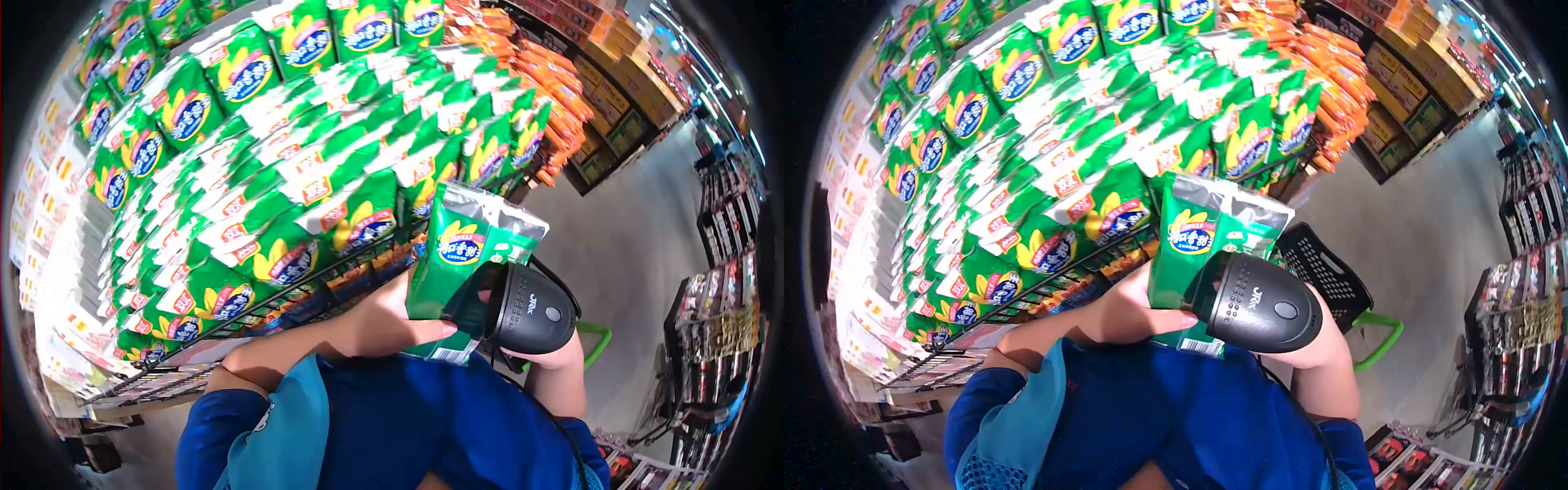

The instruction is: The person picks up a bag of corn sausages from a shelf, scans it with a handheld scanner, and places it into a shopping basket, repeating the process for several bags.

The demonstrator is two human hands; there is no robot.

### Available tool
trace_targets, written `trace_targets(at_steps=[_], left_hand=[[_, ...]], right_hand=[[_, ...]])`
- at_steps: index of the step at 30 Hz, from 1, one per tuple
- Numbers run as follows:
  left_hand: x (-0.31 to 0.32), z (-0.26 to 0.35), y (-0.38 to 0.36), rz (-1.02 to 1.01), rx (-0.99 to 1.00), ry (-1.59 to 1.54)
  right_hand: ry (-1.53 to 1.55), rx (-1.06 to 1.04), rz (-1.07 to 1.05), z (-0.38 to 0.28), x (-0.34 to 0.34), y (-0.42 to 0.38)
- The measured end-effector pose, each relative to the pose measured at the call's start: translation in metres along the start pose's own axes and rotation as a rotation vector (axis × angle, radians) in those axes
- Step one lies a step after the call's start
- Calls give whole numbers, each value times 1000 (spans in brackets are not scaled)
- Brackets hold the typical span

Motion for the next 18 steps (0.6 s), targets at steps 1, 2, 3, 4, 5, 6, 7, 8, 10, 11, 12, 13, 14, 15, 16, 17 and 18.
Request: trace_targets(at_steps=[1,2,3,4,5,6,7,8,10,11,12,13,14,15,16,17,18], left_hand=[[-4,0,-4,41,-19,-31],[-3,9,-5,10,71,-26],[-4,16,-10,31,58,-6],[-9,21,-14,71,30,45],[-14,25,-18,110,2,95],[-18,41,-21,142,30,112],[-23,59,-24,173,57,128],[-29,71,-28,205,82,146],[-52,85,-41,425,180,33],[-60,91,-45,516,183,-66],[-69,96,-49,608,196,-165],[-74,105,-47,613,304,-255],[-78,113,-45,608,413,-345],[-79,123,-42,609,436,-376],[-78,134,-40,608,456,-412],[-77,141,-39,607,475,-451],[-78,146,-39,573,499,-437]], right_hand=[[52,-1,32,-1,3,2],[-65,-42,15,-6,7,4],[-181,-86,2,-12,11,7],[-294,-134,-6,-17,15,9],[-297,-132,1,-23,15,10],[-162,-37,-12,-20,14,14],[238,168,9,-6,11,17],[613,428,105,9,17,17],[441,81,44,-11,5,18],[372,-92,32,-23,1,16],[335,-20,58,-17,-3,18],[297,52,83,-15,-6,20],[238,139,98,-12,-9,22],[197,121,58,-20,-7,28],[155,108,20,-27,-5,33],[111,97,-17,-35,-3,38],[120,92,-29,-45,-2,41]])
Point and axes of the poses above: each hand's wrist, its own y-axis towards the middle knuckle, its own x-axis out of the palm, z = x × y, the point moved 9 cm from there along y, towards the middle knuckle, and after that the axes turned 7 degrees about x, right-handed, at the moved point
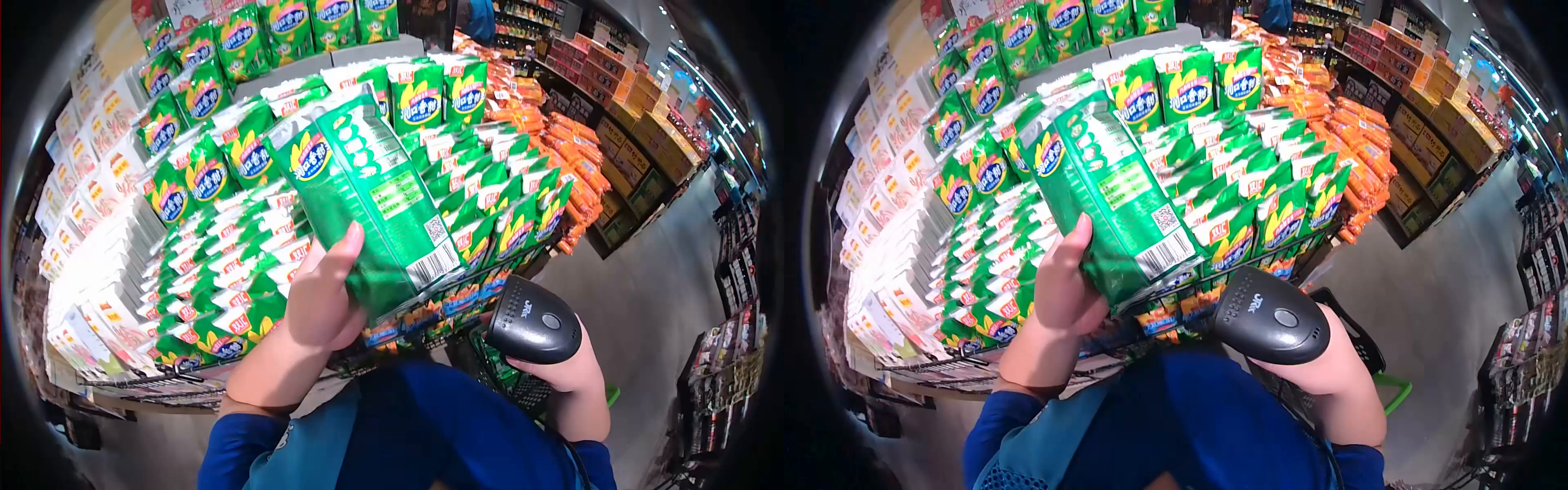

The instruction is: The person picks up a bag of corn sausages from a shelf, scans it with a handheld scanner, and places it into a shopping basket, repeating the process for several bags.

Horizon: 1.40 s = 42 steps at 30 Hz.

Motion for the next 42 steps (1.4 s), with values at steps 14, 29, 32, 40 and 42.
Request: trace_targets(at_steps=[14,29,32,40,42], left_hand=[[-5,-3,1,-60,3,10],[-2,-22,-23,-88,-155,-265],[-7,-45,-37,-94,-184,-401],[42,-130,-110,-924,-852,-1153],[41,-146,-122,-1008,-1100,-1245]], right_hand=[[114,114,104,0,27,26],[481,17,-60,4,36,-5],[336,-198,-63,-4,35,1],[787,-272,-180,33,27,24],[708,-512,-331,32,19,29]])
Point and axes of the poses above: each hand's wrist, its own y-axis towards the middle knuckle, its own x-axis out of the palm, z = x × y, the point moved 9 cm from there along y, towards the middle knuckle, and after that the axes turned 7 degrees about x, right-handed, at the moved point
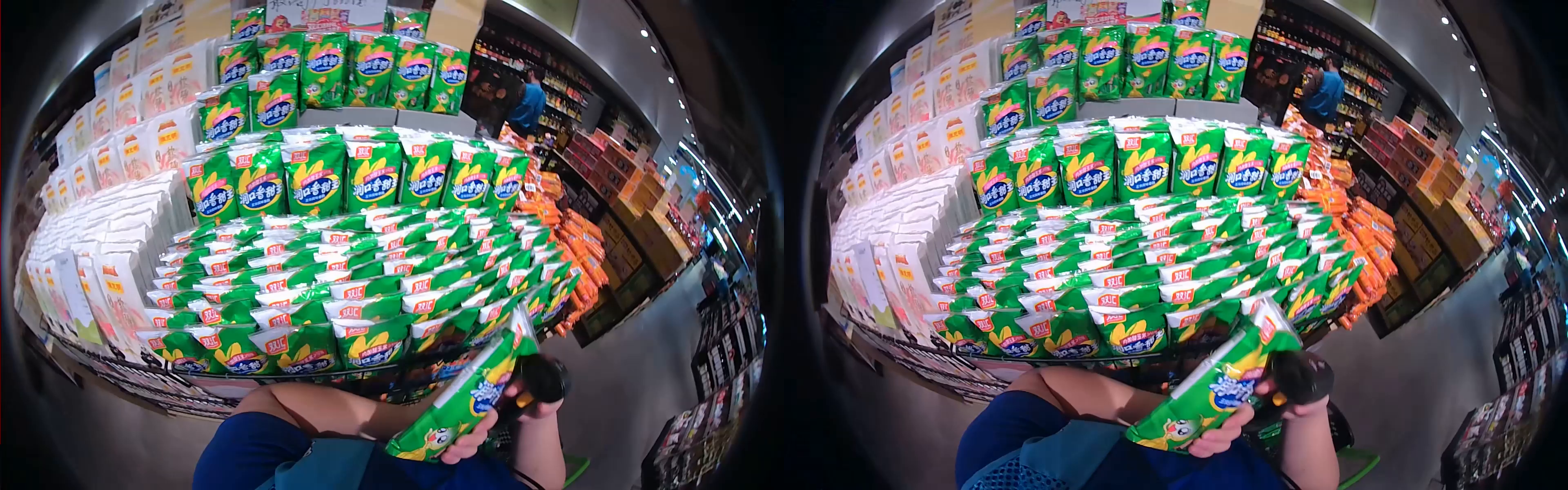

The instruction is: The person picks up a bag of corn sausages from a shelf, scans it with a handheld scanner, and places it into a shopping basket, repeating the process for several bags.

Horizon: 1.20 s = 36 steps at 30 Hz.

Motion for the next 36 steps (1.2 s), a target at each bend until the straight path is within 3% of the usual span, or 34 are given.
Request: trace_targets(at_steps=[2,4,6,7,9,11,13,15,16,19,21,26,29,30,33,34,36], left_hand=[[-9,4,-2,-7,56,56],[-26,14,-14,287,105,342],[-15,42,-41,789,154,787],[-32,46,-49,869,104,480],[27,77,-63,1288,466,1113],[25,79,-77,1189,678,763],[54,79,-68,959,561,1182],[80,76,-49,985,497,1588],[84,79,-51,1172,447,1658],[102,85,-42,1169,398,1875],[113,88,-43,1179,632,1882],[111,93,-36,1100,828,1677],[116,95,-19,1134,660,1818],[116,96,-22,1352,376,1810],[152,105,-2,1174,741,1723],[168,111,3,1161,662,1875],[179,111,18,1220,296,2152]], right_hand=[[-430,-116,0,-13,-10,0],[-332,-33,17,-15,-7,9],[-247,152,-14,-19,11,23],[-214,232,-13,-22,20,27],[-184,348,45,-23,29,28],[-171,497,103,-14,15,23],[-344,442,178,-24,19,37],[-397,474,158,-23,28,48],[-402,479,96,-21,31,47],[-512,450,-139,-20,32,50],[-507,520,-185,-4,17,40],[-356,789,-230,51,-7,-5],[-304,838,-250,71,-12,-21],[-290,836,-251,72,-15,-23],[-265,852,-224,73,-16,-30],[-257,857,-212,73,-17,-31],[-246,853,-194,69,-16,-32]])
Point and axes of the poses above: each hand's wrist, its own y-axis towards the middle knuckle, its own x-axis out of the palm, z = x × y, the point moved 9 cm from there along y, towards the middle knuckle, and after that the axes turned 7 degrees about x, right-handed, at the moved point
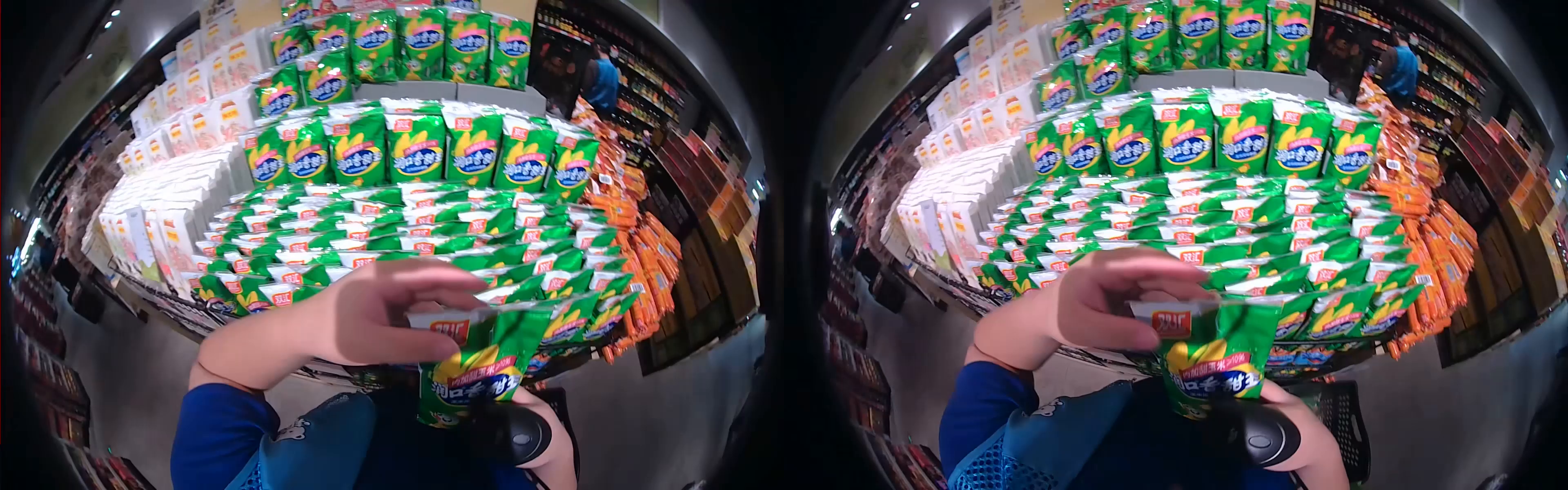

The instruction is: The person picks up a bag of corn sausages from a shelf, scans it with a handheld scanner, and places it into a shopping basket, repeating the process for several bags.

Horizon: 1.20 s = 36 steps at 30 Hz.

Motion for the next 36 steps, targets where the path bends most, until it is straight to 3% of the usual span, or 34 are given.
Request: trace_targets(at_steps=[1,2,5,6,9,10,13,15,17,19,21,22,25,26,27,29,30,33,34,36], left_hand=[[2,5,1,-94,-14,161],[9,16,8,-198,117,376],[15,8,13,-356,-238,459],[11,15,17,-324,-118,518],[-2,20,26,-391,-50,648],[-10,33,25,-352,176,654],[-58,69,34,-332,218,680],[-121,90,35,-117,-9,760],[-175,118,36,77,-15,564],[-234,143,43,176,-50,820],[-274,154,50,337,-255,863],[-297,154,59,327,-186,846],[-379,126,81,250,-52,847],[-396,118,83,267,-50,865],[-415,110,84,289,-49,885],[-453,94,98,210,48,1068],[-456,90,99,193,82,1088],[-487,59,100,240,-62,1257],[-487,48,98,271,87,1038],[-479,37,94,244,81,1102]], right_hand=[[8,6,4,2,1,-2],[11,5,13,1,2,-2],[35,-6,60,-6,4,-5],[44,-15,87,-12,5,-6],[96,-61,185,-33,10,-8],[119,-85,219,-44,13,-7],[219,-157,349,-77,23,3],[330,-186,428,-86,21,8],[468,-128,405,-67,14,13],[125,25,694,-32,-20,7],[207,10,707,-20,-22,15],[248,4,717,-18,-20,19],[235,-181,469,-68,38,34],[214,-95,465,-59,40,32],[-19,-84,503,-68,41,29],[-53,-55,500,-72,48,32],[-47,-41,513,-70,49,34],[-12,15,561,-59,52,37],[4,33,583,-55,52,37],[43,17,615,-57,54,40]])
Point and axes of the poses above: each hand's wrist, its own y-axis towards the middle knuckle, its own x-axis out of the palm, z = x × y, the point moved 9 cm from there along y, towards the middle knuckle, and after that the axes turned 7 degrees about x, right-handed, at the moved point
